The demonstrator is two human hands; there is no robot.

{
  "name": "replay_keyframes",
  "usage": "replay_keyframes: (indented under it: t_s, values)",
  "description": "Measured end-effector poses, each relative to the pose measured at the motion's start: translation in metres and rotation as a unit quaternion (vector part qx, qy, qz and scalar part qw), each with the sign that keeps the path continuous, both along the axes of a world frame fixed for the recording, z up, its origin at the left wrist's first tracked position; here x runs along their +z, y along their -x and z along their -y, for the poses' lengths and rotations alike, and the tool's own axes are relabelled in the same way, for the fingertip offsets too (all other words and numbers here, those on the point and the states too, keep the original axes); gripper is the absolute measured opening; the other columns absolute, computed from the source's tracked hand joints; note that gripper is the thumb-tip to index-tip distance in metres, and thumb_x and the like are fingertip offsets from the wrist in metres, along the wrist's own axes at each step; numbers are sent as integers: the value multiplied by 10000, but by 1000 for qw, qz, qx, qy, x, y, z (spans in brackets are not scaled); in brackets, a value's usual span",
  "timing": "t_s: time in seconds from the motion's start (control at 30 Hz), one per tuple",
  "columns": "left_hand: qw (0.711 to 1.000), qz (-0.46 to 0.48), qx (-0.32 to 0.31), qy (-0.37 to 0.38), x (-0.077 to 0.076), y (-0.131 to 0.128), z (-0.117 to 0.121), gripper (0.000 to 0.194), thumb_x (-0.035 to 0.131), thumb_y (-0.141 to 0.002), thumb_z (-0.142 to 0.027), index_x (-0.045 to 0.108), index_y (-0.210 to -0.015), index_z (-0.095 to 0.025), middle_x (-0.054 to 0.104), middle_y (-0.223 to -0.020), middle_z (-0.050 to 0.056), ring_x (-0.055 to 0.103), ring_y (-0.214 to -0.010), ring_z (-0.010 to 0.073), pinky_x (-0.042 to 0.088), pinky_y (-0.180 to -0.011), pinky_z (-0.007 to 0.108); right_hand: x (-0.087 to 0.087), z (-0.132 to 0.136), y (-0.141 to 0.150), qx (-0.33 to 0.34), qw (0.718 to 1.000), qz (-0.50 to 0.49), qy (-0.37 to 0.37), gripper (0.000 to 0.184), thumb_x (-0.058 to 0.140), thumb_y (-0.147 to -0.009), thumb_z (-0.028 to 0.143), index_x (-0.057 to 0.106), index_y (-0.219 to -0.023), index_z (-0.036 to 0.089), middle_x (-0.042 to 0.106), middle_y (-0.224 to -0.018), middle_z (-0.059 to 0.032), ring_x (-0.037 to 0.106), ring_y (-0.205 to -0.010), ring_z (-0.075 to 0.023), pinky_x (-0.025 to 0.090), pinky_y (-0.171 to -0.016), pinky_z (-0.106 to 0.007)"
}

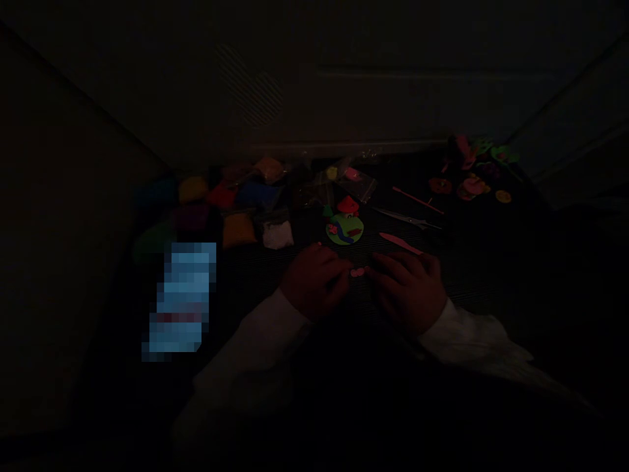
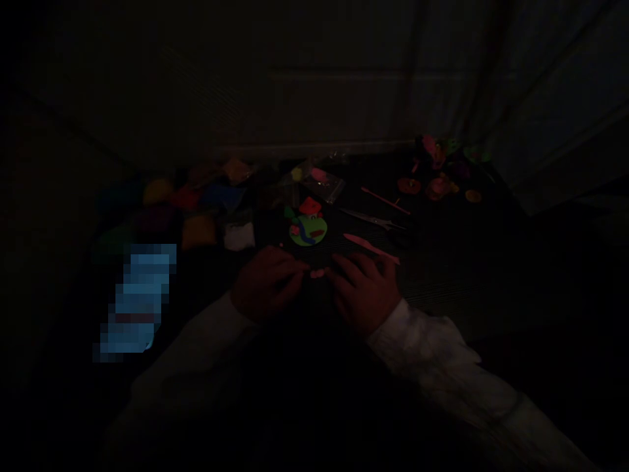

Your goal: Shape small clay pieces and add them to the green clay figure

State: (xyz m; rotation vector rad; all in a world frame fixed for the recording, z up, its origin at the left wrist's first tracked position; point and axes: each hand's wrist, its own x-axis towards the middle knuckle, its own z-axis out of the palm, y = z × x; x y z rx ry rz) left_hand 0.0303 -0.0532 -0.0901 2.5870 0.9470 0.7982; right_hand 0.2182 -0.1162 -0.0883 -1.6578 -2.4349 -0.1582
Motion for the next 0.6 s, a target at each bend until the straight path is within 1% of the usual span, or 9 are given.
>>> replay_keyframes:
  t_s: [0.13,0.33,0.6]
  values:
    - [998,-46,-29,9,2,0,2,238,444,-759,-247,625,-903,-192,556,-737,47,484,-728,156,388,-739,358,-1,0,0,2,1000,-24,-10,296,454,-789,282,527,-1076,275,485,-1186,-9,418,-1027,-211,216,-860,-441]
    - [996,-78,-47,14,-2,1,3,285,434,-768,-276,595,-996,-217,538,-764,49,447,-732,164,372,-700,349,-3,1,-6,2,997,-70,-10,310,442,-791,284,518,-1090,245,475,-1190,-31,418,-1034,-201,225,-859,-408]
    - [994,-97,-54,15,-3,0,3,322,419,-776,-310,563,-1053,-234,527,-794,48,435,-751,171,356,-736,375,-2,1,-4,3,999,-54,-2,306,462,-777,275,531,-1074,261,476,-1187,-29,420,-1026,-211,217,-857,-426]
